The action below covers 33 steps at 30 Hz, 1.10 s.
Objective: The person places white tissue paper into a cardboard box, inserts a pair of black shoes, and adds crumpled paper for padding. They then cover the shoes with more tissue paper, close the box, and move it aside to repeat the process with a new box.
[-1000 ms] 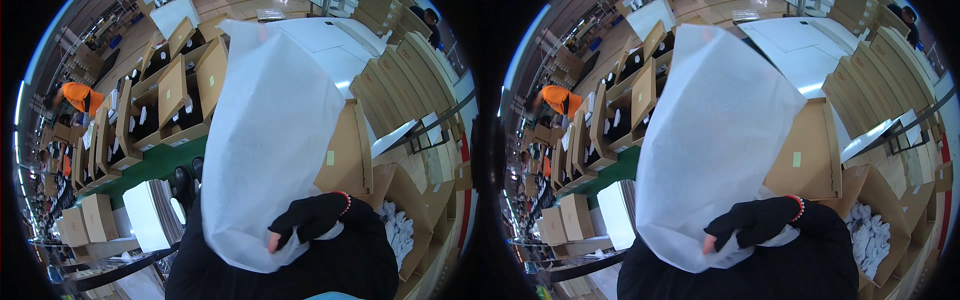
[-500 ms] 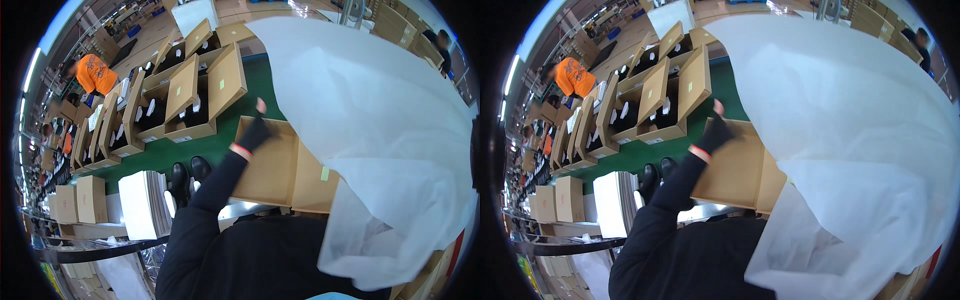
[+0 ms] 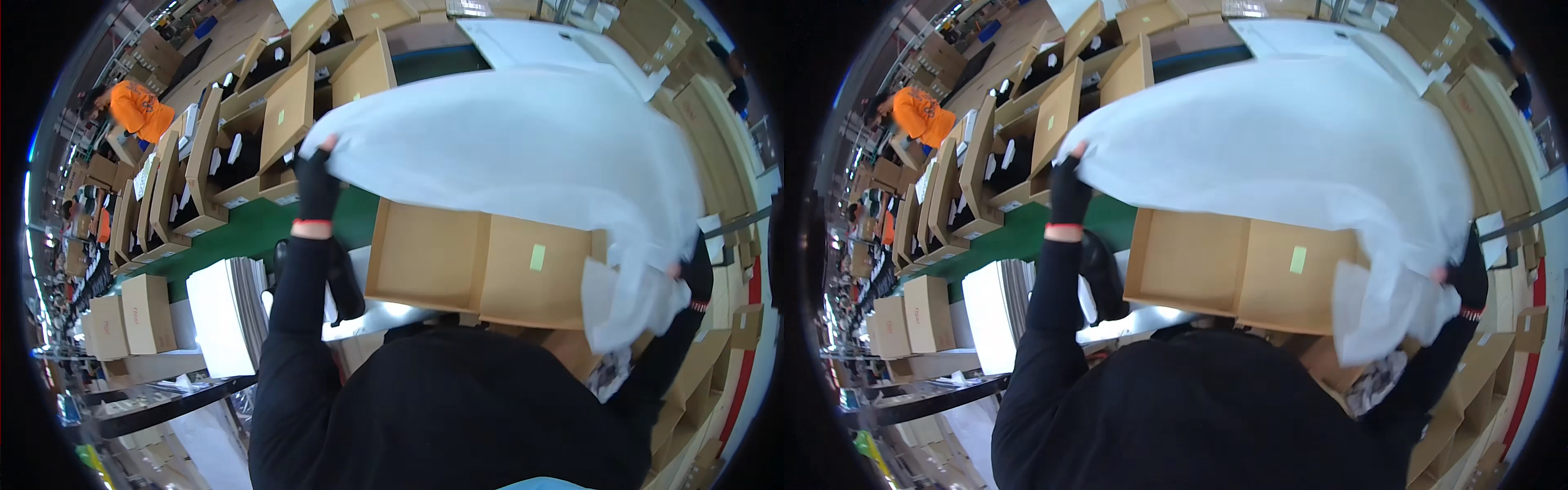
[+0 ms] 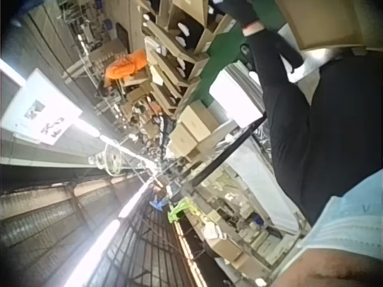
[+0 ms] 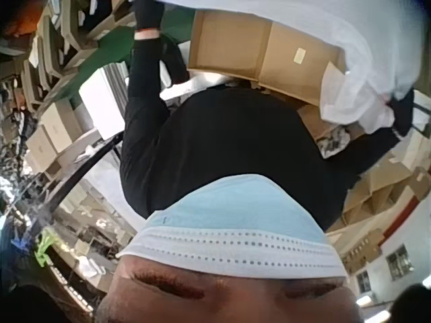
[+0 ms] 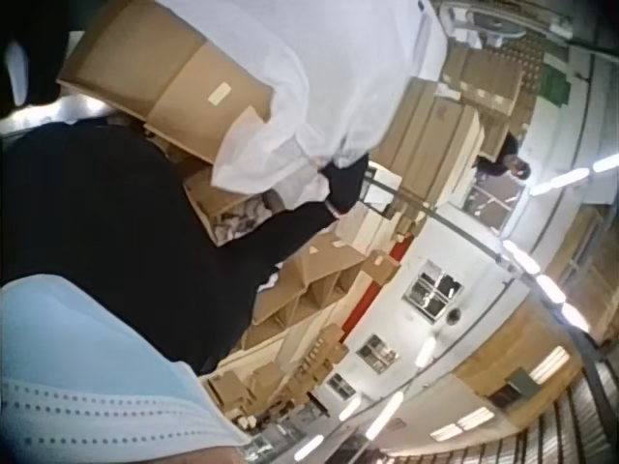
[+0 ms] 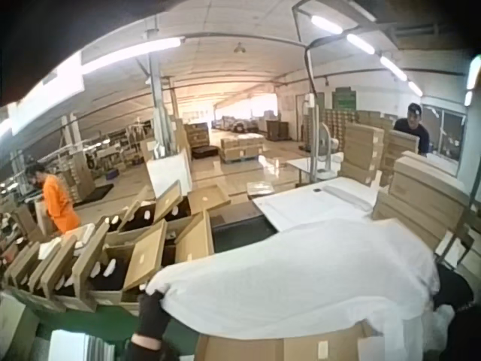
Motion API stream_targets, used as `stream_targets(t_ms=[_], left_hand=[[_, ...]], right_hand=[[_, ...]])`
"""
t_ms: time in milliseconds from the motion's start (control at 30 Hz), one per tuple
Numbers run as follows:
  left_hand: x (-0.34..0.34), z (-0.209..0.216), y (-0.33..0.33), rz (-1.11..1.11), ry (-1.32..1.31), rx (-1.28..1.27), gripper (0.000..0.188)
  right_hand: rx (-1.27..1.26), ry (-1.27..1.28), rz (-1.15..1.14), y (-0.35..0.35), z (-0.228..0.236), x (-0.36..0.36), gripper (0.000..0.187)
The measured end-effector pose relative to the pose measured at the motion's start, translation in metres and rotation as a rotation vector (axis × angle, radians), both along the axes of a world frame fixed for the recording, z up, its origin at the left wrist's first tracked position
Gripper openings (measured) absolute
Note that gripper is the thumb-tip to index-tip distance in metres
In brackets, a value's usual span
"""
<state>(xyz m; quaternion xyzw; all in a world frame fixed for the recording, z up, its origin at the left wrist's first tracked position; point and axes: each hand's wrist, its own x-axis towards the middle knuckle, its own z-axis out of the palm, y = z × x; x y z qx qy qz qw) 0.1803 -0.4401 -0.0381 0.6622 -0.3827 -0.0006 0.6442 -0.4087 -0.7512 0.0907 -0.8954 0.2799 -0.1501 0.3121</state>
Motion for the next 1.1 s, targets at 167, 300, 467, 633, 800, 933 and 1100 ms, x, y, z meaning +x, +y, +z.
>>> stream_targets(t_ms=[167,300,467,633,800,933,1100], left_hand=[[-0.017,-0.047,0.103,0.085,0.548,0.085,0.042],[-0.012,-0.102,0.179,0.197,0.532,0.383,0.038],[-0.023,-0.061,0.169,0.836,-0.341,0.211,0.050],[-0.058,-0.040,0.100,0.318,-0.397,0.680,0.043],[-0.086,-0.101,0.092,-0.029,-0.345,0.845,0.033],[-0.099,-0.122,0.099,-0.035,-0.097,0.917,0.032],[-0.079,-0.124,0.092,-0.281,0.193,0.801,0.041]], right_hand=[[0.130,0.687,-0.161,-0.077,-0.057,0.027,0.088],[0.230,0.483,-0.156,-0.084,-0.047,0.098,0.054],[0.319,0.602,-0.024,-0.082,-0.049,0.149,0.055],[0.697,0.310,0.145,-0.087,-0.045,0.085,0.076],[0.079,0.940,0.089,-0.095,-0.065,-0.007,0.091],[0.327,0.050,-0.086,-0.088,0.023,-0.015,0.081],[-0.066,0.723,-0.143,-0.199,-0.017,-0.080,0.077]])
